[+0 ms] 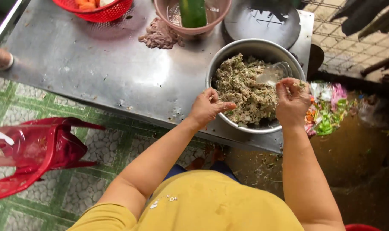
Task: Mixing minced meat and vegetables in a bowl by hand and kemudian washing hands in a basin.
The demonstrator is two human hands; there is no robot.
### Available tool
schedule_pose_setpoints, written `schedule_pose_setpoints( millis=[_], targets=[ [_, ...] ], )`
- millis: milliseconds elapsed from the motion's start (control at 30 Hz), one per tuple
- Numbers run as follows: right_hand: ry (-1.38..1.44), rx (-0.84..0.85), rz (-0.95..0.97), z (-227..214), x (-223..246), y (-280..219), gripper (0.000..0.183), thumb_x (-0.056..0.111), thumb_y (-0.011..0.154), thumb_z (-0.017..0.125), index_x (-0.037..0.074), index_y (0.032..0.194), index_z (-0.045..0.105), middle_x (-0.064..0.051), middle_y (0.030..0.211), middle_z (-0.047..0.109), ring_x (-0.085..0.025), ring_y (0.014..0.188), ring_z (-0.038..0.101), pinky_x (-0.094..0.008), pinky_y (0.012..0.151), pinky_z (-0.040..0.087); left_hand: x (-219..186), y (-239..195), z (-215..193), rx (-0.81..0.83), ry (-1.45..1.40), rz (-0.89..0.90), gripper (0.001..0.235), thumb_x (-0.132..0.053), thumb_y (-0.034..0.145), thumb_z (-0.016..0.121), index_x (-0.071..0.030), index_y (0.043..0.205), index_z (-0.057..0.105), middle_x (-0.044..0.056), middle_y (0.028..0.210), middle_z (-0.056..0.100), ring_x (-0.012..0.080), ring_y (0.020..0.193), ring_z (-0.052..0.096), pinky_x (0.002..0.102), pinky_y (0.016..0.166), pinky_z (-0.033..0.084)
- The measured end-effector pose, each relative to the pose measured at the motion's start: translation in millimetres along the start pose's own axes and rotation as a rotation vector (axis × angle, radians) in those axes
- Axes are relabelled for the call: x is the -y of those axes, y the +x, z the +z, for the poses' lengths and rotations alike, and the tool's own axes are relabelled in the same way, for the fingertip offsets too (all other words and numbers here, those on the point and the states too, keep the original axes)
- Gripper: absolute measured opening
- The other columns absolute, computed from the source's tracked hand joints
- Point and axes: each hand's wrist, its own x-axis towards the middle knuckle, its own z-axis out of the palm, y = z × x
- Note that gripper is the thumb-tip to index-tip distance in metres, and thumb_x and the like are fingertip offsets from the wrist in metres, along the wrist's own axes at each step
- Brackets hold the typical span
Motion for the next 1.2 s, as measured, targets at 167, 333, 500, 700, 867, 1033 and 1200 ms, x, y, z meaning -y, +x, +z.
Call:
schedule_pose_setpoints(
  millis=[167,333,500,700,867,1033,1200],
  targets=[
    [-0.106,0.129,0.091,5.2,-41.7,37.1,0.006,0.004,0.104,0.069,0.009,0.106,0.068,-0.002,0.106,0.071,-0.012,0.098,0.065,-0.029,0.089,0.055,18.0,53.9,36.4,0.036,0.087,-0.031,0.065,-0.038,0.064,0.097,-0.014,0.092,0.045,0.003,0.083,0.051,0.0075,0.071,0.056,0.022,0.062,0.054],
    [-0.584,0.273,-0.189,4.7,-53.9,42.3,0.011,0.013,0.1,0.074,0.006,0.107,0.07,-0.019,0.112,0.073,-0.033,0.106,0.07,-0.041,0.093,0.054,56.3,110.6,71.3,-0.073,0.744,0.429,0.092,-0.06,0.066,0.096,0.004,0.122,0.061,0.02,0.117,0.056,0.0341,0.105,0.059,0.049,0.088,0.055],
    [-0.946,0.27,-0.583,14.2,6.6,39.6,0.06,-0.002,0.071,0.077,-0.003,0.13,0.063,-0.037,0.125,0.063,-0.051,0.117,0.06,-0.052,0.098,0.052,54.7,132.4,86.4,0.345,0.47,-0.175,0.079,-0.077,0.093,0.042,-0.015,0.118,0.083,0.017,0.128,0.07,0.0303,0.111,0.076,0.046,0.093,0.061],
    [-0.223,0.39,-0.027,40.1,-11.2,24.5,0.043,0.0,0.099,0.063,0.003,0.142,0.06,-0.016,0.121,0.071,-0.026,0.108,0.07,-0.036,0.095,0.058,20.0,119.5,94.0,0.658,-0.322,-0.357,0.14,-0.104,0.055,0.041,-0.007,0.156,0.038,0.027,0.157,0.041,0.0449,0.139,0.047,0.067,0.105,0.045],
    [0.151,0.276,0.263,63.9,18.6,30.5,0.023,-0.006,0.102,0.064,0.002,0.123,0.071,-0.015,0.116,0.072,-0.022,0.105,0.071,-0.033,0.093,0.06,-4.0,129.9,66.3,0.65,-0.433,-0.394,0.146,-0.104,0.047,0.048,-0.006,0.154,0.039,0.029,0.152,0.042,0.0406,0.135,0.046,0.062,0.101,0.047],
    [0.294,0.249,0.154,33.7,38.3,48.4,0.018,-0.014,0.11,0.058,-0.004,0.113,0.073,-0.022,0.111,0.072,-0.028,0.099,0.073,-0.038,0.086,0.064,57.5,187.2,12.8,0.351,-0.516,-0.317,0.107,-0.085,0.079,0.062,0.001,0.144,0.053,0.024,0.12,0.058,0.0257,0.095,0.062,0.04,0.074,0.058],
    [0.419,0.173,0.315,35.8,30.2,59.1,0.01,0.0,0.108,0.065,0.003,0.111,0.075,-0.017,0.113,0.075,-0.023,0.104,0.074,-0.036,0.09,0.064,141.9,251.5,-97.3,-0.11,-0.112,-0.278,0.017,-0.024,0.09,0.077,-0.009,0.098,0.079,0.004,0.076,0.071,0.0144,0.062,0.064,0.029,0.052,0.053]
  ],
)
